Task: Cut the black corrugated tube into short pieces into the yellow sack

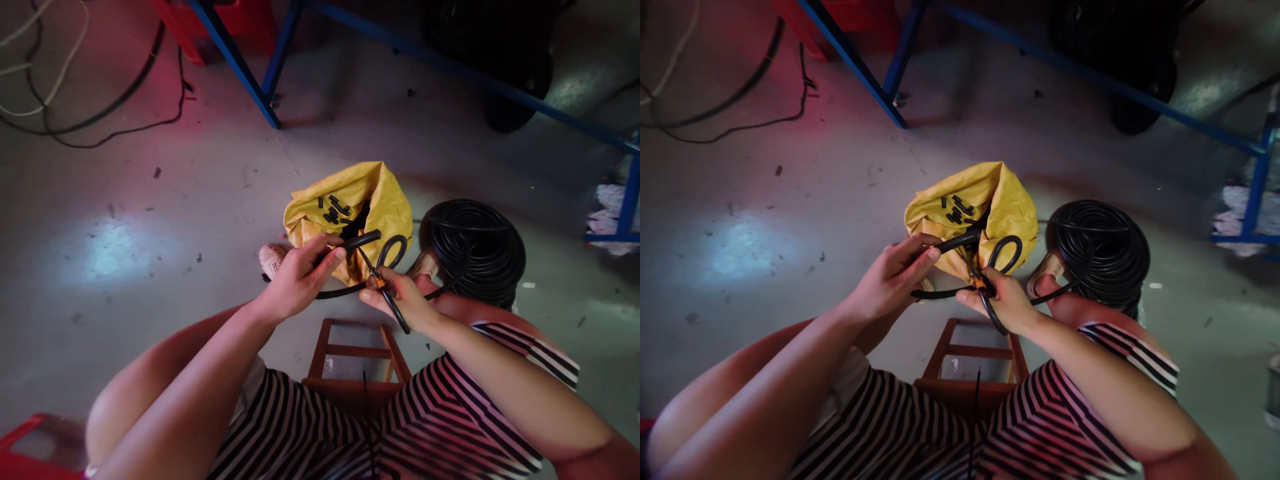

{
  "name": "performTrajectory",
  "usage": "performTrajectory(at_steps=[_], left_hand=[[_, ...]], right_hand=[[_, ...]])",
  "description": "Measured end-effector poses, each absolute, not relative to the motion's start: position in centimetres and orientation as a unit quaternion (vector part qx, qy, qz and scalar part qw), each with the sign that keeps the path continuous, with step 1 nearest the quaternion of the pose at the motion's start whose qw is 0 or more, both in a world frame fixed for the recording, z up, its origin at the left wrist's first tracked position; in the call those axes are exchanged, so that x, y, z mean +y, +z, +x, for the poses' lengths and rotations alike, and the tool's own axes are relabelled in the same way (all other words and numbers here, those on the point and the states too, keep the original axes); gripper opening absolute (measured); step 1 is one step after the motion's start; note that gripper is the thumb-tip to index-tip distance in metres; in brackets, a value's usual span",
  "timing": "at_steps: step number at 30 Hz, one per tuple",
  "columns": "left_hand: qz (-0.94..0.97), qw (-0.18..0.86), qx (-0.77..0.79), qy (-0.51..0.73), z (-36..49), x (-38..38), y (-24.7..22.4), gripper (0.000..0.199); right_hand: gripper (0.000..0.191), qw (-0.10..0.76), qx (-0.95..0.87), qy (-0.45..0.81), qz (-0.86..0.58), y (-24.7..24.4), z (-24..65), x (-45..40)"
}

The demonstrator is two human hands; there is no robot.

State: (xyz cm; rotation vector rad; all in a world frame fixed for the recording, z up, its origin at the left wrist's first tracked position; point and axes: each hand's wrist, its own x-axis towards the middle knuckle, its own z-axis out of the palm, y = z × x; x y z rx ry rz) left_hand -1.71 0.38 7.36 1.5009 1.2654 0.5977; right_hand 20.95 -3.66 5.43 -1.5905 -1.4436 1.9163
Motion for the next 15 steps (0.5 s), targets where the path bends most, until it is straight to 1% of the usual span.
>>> performTrajectory(at_steps=[2, 9, 15], left_hand=[[0.630, 0.512, 0.531, 0.245, -1.69, 0.47, 7.45, 0.030], [0.686, 0.481, 0.496, 0.229, -1.50, 0.50, 7.42, 0.021], [0.674, 0.494, 0.503, 0.221, -1.12, 0.34, 7.51, 0.016]], right_hand=[[0.049, 0.128, -0.500, 0.659, -0.547, 5.33, 20.92, -3.84], [0.049, 0.130, -0.500, 0.659, -0.547, 5.68, 20.84, -3.69], [0.050, 0.142, -0.488, 0.667, -0.545, 5.53, 20.78, -3.79]])
